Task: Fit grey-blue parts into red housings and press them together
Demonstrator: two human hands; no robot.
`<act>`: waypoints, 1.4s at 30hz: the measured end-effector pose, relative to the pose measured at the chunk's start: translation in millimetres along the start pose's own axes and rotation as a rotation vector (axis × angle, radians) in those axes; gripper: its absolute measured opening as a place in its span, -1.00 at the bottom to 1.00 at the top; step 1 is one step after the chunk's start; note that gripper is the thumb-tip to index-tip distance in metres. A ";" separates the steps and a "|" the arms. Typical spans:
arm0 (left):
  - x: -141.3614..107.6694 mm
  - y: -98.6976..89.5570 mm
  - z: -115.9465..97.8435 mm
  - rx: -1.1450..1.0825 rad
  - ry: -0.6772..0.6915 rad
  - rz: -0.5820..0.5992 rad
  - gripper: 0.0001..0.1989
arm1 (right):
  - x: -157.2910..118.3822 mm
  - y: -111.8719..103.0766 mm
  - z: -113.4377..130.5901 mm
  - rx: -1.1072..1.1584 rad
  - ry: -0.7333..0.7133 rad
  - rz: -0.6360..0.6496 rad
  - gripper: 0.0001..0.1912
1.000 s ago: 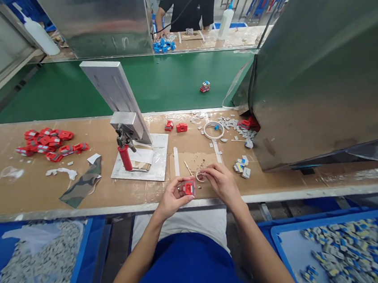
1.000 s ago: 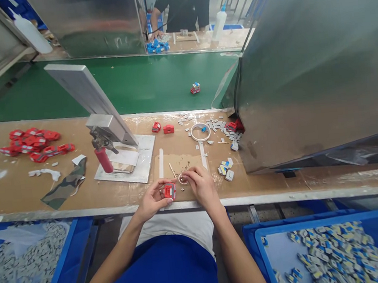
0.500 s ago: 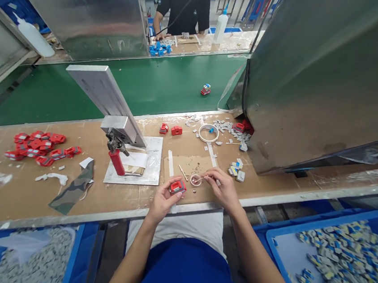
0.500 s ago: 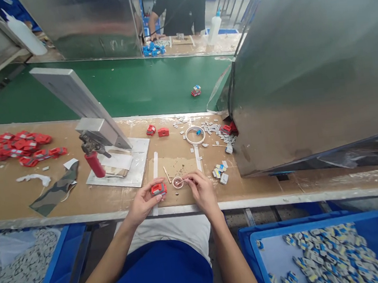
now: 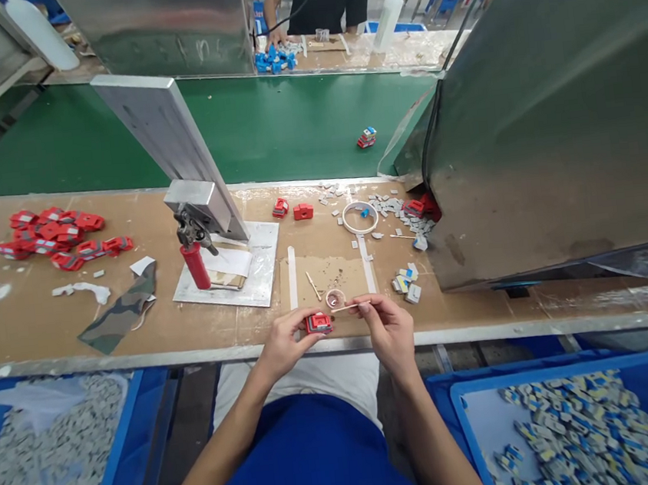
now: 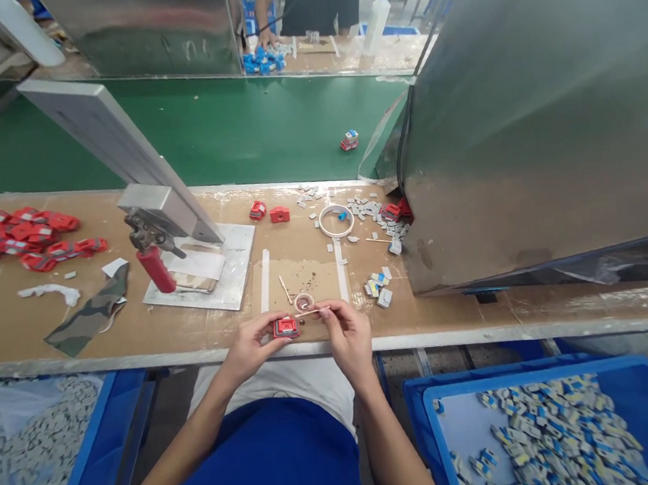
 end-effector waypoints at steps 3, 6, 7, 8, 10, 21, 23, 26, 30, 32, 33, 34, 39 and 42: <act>1.2 0.0 -3.9 0.037 0.023 0.015 -0.63 | -5.5 9.9 14.3 -0.076 -0.064 0.086 -0.80; 1.5 1.4 -6.5 0.052 0.031 0.038 -0.64 | -7.5 18.9 18.8 -0.128 -0.107 0.129 -0.79; 1.5 1.8 -7.6 0.054 0.035 0.043 -0.65 | -7.8 21.2 18.5 -0.139 -0.110 0.137 -0.79; 1.4 2.1 -8.7 0.053 0.038 0.047 -0.65 | -8.0 23.3 17.7 -0.149 -0.108 0.145 -0.79; 1.3 2.5 -10.4 0.041 0.038 0.049 -0.66 | -8.3 26.2 15.9 -0.163 -0.101 0.154 -0.79; 0.8 1.8 -8.6 0.022 0.022 0.051 -0.66 | -7.7 32.0 18.3 -0.210 -0.152 0.219 -0.81; 0.8 1.6 -9.1 0.029 0.031 0.050 -0.66 | -7.0 32.7 18.5 -0.222 -0.161 0.216 -0.81; 0.7 1.5 -9.3 0.037 0.043 0.053 -0.65 | -5.9 33.4 20.4 -0.243 -0.191 0.205 -0.80; 0.2 1.4 -9.5 0.040 0.063 0.053 -0.67 | -6.2 33.2 28.2 -0.282 -0.279 0.212 -0.79; -0.1 1.7 -9.6 0.055 0.076 0.054 -0.68 | -7.3 31.5 31.4 -0.316 -0.312 0.218 -0.78; -0.1 1.7 -9.6 0.065 0.082 0.054 -0.68 | -7.9 30.2 32.3 -0.334 -0.321 0.218 -0.78; -0.2 2.0 -9.4 0.077 0.088 0.056 -0.68 | -8.5 28.6 33.0 -0.352 -0.326 0.218 -0.77; -1.1 4.0 -10.2 0.151 0.152 0.084 -0.67 | -12.1 22.0 37.3 -0.410 -0.343 0.233 -0.79; -2.0 4.2 -11.2 0.188 0.192 0.086 -0.67 | -13.4 22.5 40.6 -0.396 -0.347 0.261 -0.81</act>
Point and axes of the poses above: each hand's wrist, its own x-axis towards the middle knuckle, its own y-axis out of the palm, z = x × y, the point moved 7 cm from there along x, towards the middle knuckle, and after that the axes turned 1 degree about -z, right-handed, at the moved point
